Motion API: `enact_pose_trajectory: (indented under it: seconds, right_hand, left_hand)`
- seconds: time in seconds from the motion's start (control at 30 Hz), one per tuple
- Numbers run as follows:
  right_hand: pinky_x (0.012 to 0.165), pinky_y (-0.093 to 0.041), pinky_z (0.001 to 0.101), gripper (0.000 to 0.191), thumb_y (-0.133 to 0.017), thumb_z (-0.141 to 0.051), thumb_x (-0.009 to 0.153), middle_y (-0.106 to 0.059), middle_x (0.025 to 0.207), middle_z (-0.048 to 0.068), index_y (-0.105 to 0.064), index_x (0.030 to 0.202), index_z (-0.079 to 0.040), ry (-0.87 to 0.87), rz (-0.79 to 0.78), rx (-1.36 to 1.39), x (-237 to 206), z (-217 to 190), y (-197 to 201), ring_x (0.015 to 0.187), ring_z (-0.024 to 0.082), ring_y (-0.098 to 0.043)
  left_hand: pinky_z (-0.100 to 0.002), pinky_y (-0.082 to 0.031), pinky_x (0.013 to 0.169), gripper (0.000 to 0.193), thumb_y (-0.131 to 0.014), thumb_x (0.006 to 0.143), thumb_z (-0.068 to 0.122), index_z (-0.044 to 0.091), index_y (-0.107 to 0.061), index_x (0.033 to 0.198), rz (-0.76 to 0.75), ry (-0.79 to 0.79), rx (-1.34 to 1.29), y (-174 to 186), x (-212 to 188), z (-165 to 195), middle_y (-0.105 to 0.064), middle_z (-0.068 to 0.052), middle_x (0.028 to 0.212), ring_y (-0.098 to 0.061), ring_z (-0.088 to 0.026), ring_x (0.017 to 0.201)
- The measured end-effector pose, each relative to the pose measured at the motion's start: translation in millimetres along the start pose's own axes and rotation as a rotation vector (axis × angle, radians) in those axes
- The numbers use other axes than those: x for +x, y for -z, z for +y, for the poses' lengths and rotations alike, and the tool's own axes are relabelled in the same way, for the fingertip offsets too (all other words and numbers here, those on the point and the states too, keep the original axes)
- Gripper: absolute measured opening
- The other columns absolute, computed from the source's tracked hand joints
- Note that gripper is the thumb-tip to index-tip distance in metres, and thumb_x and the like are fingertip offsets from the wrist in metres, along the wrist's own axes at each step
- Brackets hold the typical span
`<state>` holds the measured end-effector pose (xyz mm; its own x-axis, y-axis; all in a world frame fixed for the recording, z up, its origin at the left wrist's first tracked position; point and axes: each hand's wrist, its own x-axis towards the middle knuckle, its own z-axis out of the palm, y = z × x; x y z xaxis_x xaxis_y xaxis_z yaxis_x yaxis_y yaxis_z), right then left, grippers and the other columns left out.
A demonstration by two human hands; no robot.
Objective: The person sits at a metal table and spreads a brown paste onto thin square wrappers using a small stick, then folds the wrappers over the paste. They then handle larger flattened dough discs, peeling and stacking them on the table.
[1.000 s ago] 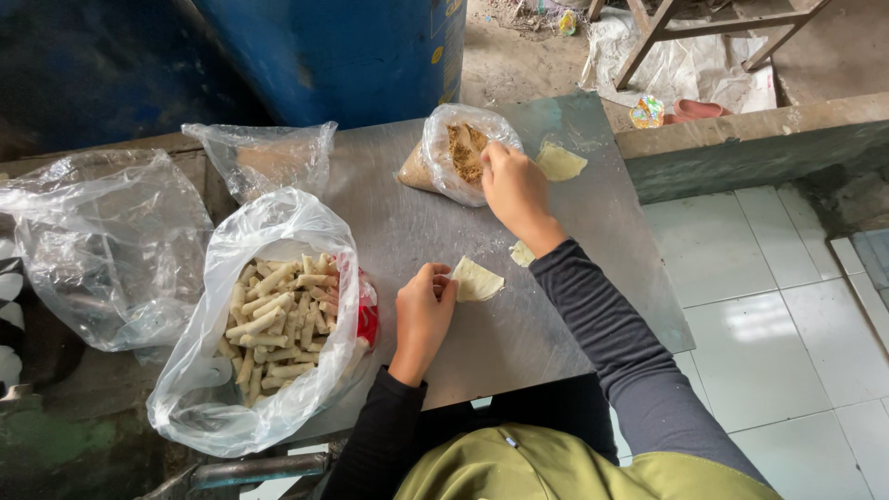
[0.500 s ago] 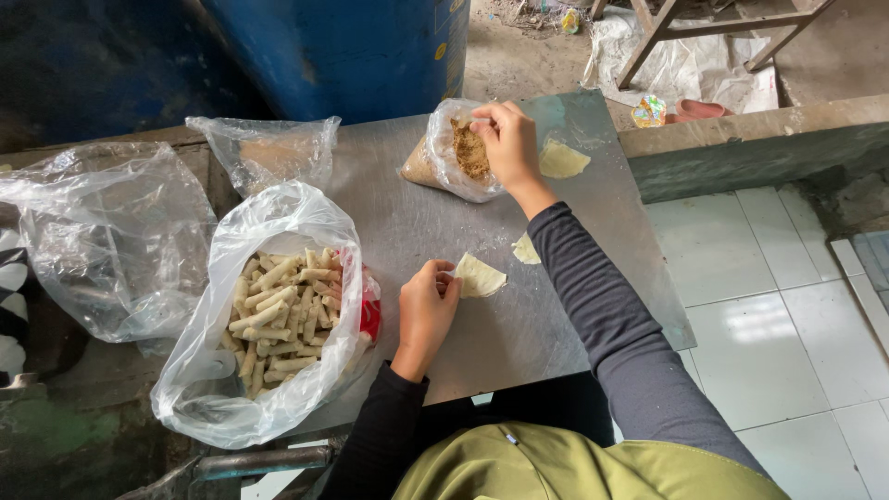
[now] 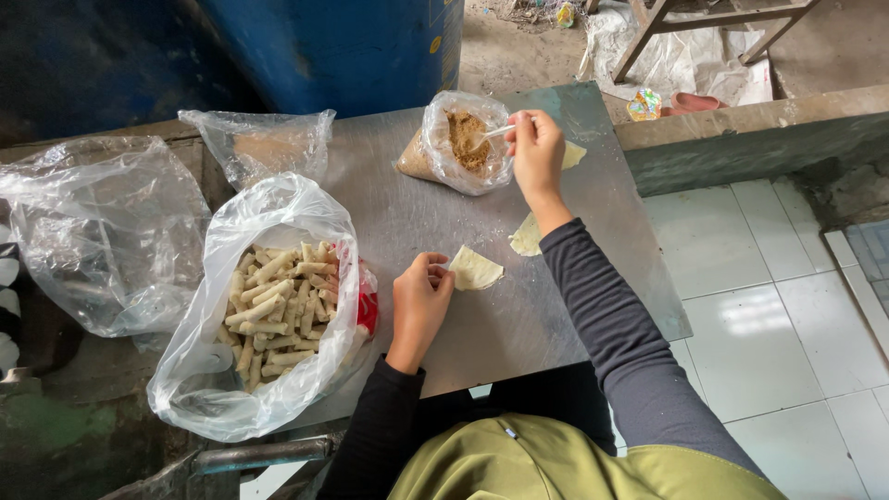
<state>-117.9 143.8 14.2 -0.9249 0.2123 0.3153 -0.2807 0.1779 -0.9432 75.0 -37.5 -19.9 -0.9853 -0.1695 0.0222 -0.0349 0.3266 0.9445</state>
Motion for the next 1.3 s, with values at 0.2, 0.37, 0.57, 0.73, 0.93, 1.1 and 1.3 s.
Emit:
enact_pose_trajectory:
  seconds: [0.2,0.37,0.57,0.73,0.93,1.1,1.3]
  right_hand:
    - [0.057,-0.043,0.0232,0.019,-0.056,-0.017,0.109,-0.065,0.082,0.003,-0.066,0.103,-0.003,-0.162,-0.060,0.475,-26,12,43,0.064,0.009,-0.056]
    - [0.060,-0.044,0.0225,0.017,-0.056,-0.017,0.108,-0.064,0.086,0.003,-0.065,0.104,-0.003,-0.334,-0.135,0.513,-103,18,69,0.069,0.009,-0.057]
    - [0.067,-0.048,0.0232,0.022,-0.053,-0.018,0.110,-0.065,0.089,0.003,-0.066,0.108,-0.001,-0.269,-0.142,0.286,-174,27,73,0.074,0.008,-0.058]
    - [0.075,-0.054,0.0249,0.015,-0.054,-0.008,0.110,-0.069,0.094,0.003,-0.068,0.113,-0.002,-0.069,-0.150,0.089,-206,14,69,0.081,0.008,-0.063]
    - [0.074,-0.058,0.0295,0.035,-0.061,0.016,0.088,-0.067,0.104,0.008,-0.071,0.114,-0.005,0.445,-0.348,-0.321,-227,-13,79,0.085,0.016,-0.071]
    - [0.077,-0.059,0.0335,0.046,-0.059,0.019,0.080,-0.067,0.108,0.009,-0.069,0.119,-0.004,0.596,-0.404,-0.413,-230,-19,94,0.087,0.021,-0.071]
    - [0.076,-0.058,0.0300,0.025,-0.064,0.011,0.094,-0.068,0.103,0.009,-0.068,0.114,-0.003,0.511,-0.195,-0.386,-232,-14,105,0.087,0.019,-0.071]
  left_hand:
    - [-0.029,-0.057,0.066,0.023,-0.069,0.087,0.008,0.000,-0.068,0.108,-0.012,0.011,-0.027,1,0,-6,-0.076,-0.009,0.083,-0.073,-0.014,0.071]
    - [-0.029,-0.057,0.066,0.024,-0.069,0.086,0.009,0.000,-0.069,0.109,-0.020,0.030,-0.022,2,1,-8,-0.076,-0.009,0.084,-0.073,-0.013,0.070]
    - [-0.029,-0.057,0.066,0.025,-0.070,0.086,0.009,0.001,-0.069,0.110,-0.033,0.040,-0.046,2,2,-10,-0.076,-0.008,0.087,-0.073,-0.014,0.072]
    - [-0.028,-0.057,0.066,0.026,-0.072,0.086,0.010,0.000,-0.069,0.110,-0.034,0.029,-0.053,-2,2,-13,-0.077,-0.009,0.089,-0.073,-0.013,0.073]
    - [-0.028,-0.058,0.066,0.025,-0.072,0.088,0.012,-0.001,-0.069,0.109,-0.028,0.021,-0.079,-5,1,-12,-0.077,-0.011,0.090,-0.074,-0.014,0.076]
    - [-0.028,-0.059,0.065,0.021,-0.066,0.093,0.012,-0.001,-0.068,0.109,-0.043,0.089,-0.152,-4,-2,-8,-0.077,-0.011,0.091,-0.077,-0.015,0.076]
    - [-0.028,-0.058,0.070,0.020,-0.059,0.094,0.007,-0.001,-0.070,0.109,-0.041,0.010,-0.074,0,-4,-4,-0.079,-0.011,0.090,-0.077,-0.016,0.078]
